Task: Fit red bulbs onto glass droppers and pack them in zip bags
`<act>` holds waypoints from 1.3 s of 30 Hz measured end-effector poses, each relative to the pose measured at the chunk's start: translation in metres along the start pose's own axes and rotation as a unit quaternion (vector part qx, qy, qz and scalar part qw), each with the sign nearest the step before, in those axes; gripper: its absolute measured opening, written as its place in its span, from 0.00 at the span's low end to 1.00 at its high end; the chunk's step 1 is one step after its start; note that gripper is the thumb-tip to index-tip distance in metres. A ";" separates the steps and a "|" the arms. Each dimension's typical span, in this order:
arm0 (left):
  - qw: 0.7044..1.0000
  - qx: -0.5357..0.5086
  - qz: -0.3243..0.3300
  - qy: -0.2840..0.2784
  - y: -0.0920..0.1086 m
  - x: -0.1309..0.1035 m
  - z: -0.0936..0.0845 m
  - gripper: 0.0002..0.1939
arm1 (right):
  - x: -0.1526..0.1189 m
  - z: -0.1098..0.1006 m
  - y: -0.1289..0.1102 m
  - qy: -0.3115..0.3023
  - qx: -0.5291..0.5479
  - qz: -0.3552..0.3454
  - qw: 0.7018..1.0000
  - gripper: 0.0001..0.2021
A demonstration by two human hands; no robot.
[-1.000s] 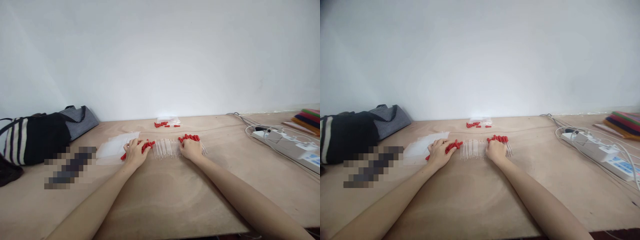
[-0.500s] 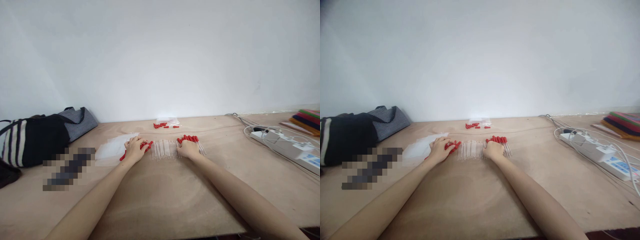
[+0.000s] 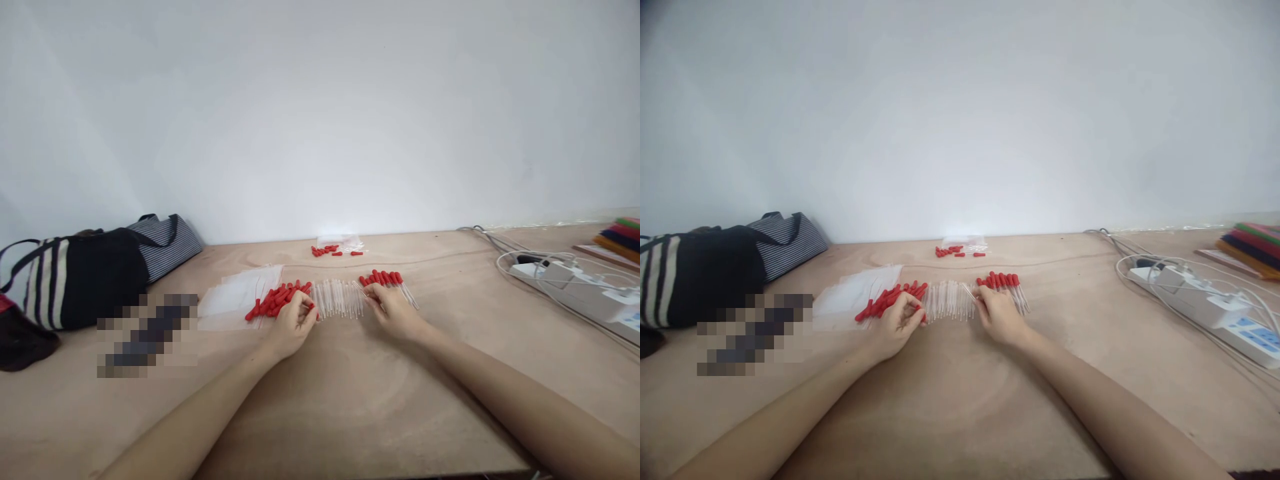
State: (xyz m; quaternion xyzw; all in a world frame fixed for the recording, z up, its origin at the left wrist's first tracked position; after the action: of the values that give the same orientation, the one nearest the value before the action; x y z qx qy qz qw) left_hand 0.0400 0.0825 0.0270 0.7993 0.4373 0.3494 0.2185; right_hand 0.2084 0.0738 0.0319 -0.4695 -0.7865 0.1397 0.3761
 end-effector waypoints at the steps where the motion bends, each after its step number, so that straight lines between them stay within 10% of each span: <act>1: 1.000 0.015 0.011 0.000 0.002 -0.001 0.002 0.04 | -0.004 0.001 -0.005 0.003 -0.001 -0.022 1.000 0.06; 16: 0.990 0.139 0.038 0.004 0.009 -0.002 0.008 0.04 | -0.011 0.036 -0.029 -0.018 0.002 -0.034 0.999 0.05; 39: 0.995 0.083 0.048 -0.026 0.011 -0.005 0.019 0.08 | -0.010 0.024 -0.048 -0.003 -0.105 -0.131 0.986 0.09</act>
State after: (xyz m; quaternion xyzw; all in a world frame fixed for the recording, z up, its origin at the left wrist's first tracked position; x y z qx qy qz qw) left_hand 0.0583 0.0721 0.0198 0.8436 0.4200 0.3013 0.1453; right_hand 0.1634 0.0432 0.0387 -0.3991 -0.8524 0.0073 0.3376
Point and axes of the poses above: each hand's wrist, its own x-axis towards the middle knuckle, its own z-axis out of the palm, y = z × x, the point moved 10 cm from there along x, towards the middle knuckle, and after that the axes turned 8 degrees about x, right-handed, at the moved point
